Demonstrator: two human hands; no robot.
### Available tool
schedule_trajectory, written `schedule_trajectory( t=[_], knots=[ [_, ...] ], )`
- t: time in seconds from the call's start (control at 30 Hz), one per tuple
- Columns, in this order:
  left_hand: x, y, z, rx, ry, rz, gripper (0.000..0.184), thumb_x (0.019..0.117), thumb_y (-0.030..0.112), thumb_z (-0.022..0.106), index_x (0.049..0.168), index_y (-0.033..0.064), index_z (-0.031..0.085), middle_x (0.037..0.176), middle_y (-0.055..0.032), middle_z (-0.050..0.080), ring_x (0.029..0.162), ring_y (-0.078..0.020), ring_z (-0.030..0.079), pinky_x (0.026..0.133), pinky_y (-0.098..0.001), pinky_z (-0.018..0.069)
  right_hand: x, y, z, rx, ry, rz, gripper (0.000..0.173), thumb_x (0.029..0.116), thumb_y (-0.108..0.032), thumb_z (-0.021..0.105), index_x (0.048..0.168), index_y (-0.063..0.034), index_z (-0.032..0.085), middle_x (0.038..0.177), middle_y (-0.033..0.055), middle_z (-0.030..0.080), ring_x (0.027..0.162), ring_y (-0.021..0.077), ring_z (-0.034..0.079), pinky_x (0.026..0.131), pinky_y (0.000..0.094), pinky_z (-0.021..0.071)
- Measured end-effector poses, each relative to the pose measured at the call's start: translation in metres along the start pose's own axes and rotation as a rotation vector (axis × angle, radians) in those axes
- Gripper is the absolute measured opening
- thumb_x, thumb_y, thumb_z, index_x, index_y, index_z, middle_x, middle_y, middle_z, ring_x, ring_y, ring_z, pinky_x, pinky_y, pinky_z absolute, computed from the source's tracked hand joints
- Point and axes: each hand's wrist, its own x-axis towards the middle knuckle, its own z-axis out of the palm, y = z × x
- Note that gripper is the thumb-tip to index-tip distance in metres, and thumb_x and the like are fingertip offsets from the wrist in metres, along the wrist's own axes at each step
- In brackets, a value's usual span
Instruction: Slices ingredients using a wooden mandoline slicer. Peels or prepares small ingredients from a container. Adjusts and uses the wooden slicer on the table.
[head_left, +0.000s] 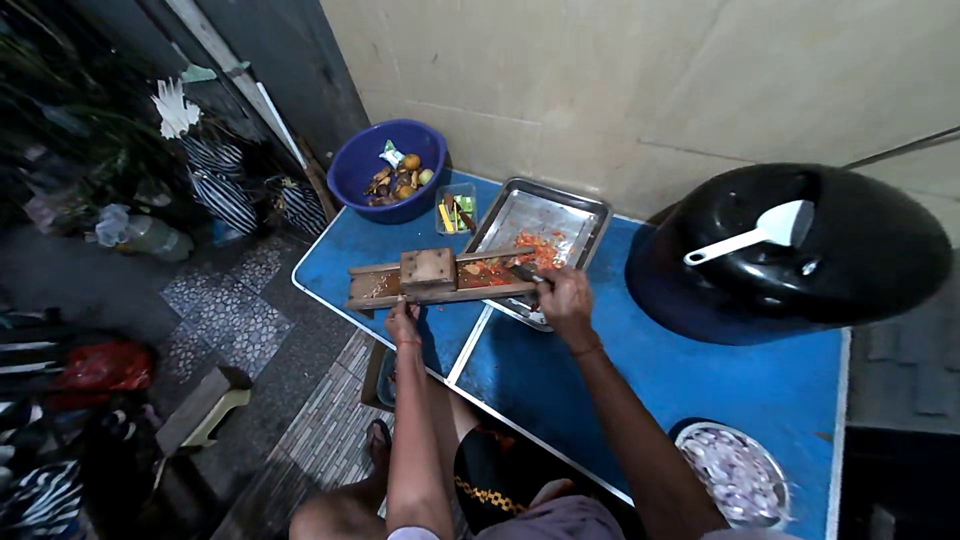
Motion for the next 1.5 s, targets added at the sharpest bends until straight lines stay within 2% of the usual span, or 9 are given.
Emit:
schedule_trajectory(
  t=[0.2,0.33,0.43,0.6,0.9,1.1,1.23,1.37,1.5],
  knots=[
    [-0.001,0.001,0.0,0.014,-0.021,0.014,0.027,0.1079,0.015,0.051,0.114,-0.0116,0.056,0.09,-0.0168,0.061,0.071,-0.0173,0.061,0.07,-0.03,0.0561,0.009,-0.037,0.053,-0.063,-0.067,-0.165,0.023,0.0973,-0.01,0.06,0.113,-0.0013,0.075,0.123,0.0237,0.068,0.123,0.0441,0.059,0.104,0.0584,0.0468],
    [0.0,0.0,0.0,0.014,-0.013,0.014,0.028,0.1077,0.016,0.052,0.112,-0.0113,0.056,0.087,-0.0161,0.061,0.069,-0.0166,0.061,0.068,-0.0291,0.0563,0.01,-0.043,0.066,-0.091,-0.089,-0.133,0.026,0.0985,-0.008,0.058,0.117,0.0033,0.073,0.127,0.0281,0.065,0.125,0.0474,0.058,0.105,0.0587,0.0466],
    [0.0,0.0,0.0,0.011,-0.023,0.015,0.028,0.1078,0.016,0.052,0.114,-0.0115,0.056,0.089,-0.0168,0.062,0.072,-0.017,0.063,0.071,-0.0294,0.057,0.009,-0.032,0.067,-0.096,-0.043,-0.072,0.032,0.099,-0.008,0.057,0.127,0.0025,0.068,0.135,0.029,0.06,0.131,0.0491,0.053,0.107,0.0593,0.0459],
    [0.0,-0.002,0.0,0.007,-0.028,0.023,0.027,0.1076,0.015,0.052,0.113,-0.011,0.056,0.089,-0.016,0.061,0.072,-0.0171,0.062,0.071,-0.0297,0.0568,0.003,-0.011,0.044,-0.159,-0.002,0.003,0.035,0.0998,-0.008,0.055,0.132,-0.0001,0.066,0.132,0.0298,0.062,0.125,0.0498,0.057,0.103,0.0601,0.047],
    [-0.001,-0.001,0.0,0.005,-0.019,0.016,0.027,0.1076,0.016,0.052,0.114,-0.0102,0.056,0.089,-0.0153,0.061,0.071,-0.0164,0.062,0.07,-0.0296,0.0567,-0.006,0.021,-0.002,-0.122,0.101,0.09,0.028,0.102,-0.009,0.054,0.119,0.0061,0.07,0.12,0.0329,0.065,0.118,0.0511,0.059,0.099,0.06,0.0491],
    [-0.002,0.0,0.001,0.002,-0.017,0.014,0.027,0.1076,0.016,0.052,0.114,-0.0107,0.055,0.088,-0.0153,0.061,0.071,-0.0169,0.063,0.07,-0.0302,0.057,-0.012,0.0,0.019,-0.08,0.085,-0.067,0.029,0.0988,-0.006,0.056,0.122,0.0017,0.072,0.114,0.0295,0.067,0.115,0.0494,0.062,0.099,0.0594,0.0499],
    [-0.002,0.003,0.001,0.037,-0.023,0.011,0.03,0.108,0.016,0.051,0.117,-0.0119,0.055,0.093,-0.0176,0.062,0.073,-0.0174,0.062,0.072,-0.0303,0.0564,-0.015,-0.004,0.038,-0.132,0.178,-0.147,0.028,0.0951,-0.002,0.059,0.119,0.0056,0.072,0.11,0.0292,0.069,0.109,0.048,0.066,0.093,0.0564,0.0542],
    [-0.002,0.001,0.0,0.028,-0.015,0.003,0.031,0.1075,0.018,0.052,0.117,-0.0112,0.055,0.094,-0.0179,0.062,0.074,-0.0177,0.063,0.072,-0.0311,0.0568,-0.012,0.012,0.036,-0.155,0.213,-0.123,0.028,0.0931,-0.001,0.061,0.117,0.0058,0.072,0.111,0.0315,0.068,0.11,0.052,0.064,0.092,0.0606,0.0536],
    [0.0,0.0,0.001,0.016,-0.016,0.007,0.028,0.1073,0.016,0.052,0.115,-0.0109,0.056,0.09,-0.016,0.061,0.071,-0.0165,0.061,0.07,-0.0293,0.0561,-0.009,0.018,0.019,-0.148,0.182,-0.043,0.025,0.0979,-0.004,0.058,0.116,0.0055,0.072,0.115,0.0312,0.067,0.115,0.0517,0.062,0.097,0.0587,0.0515]
  ],
)
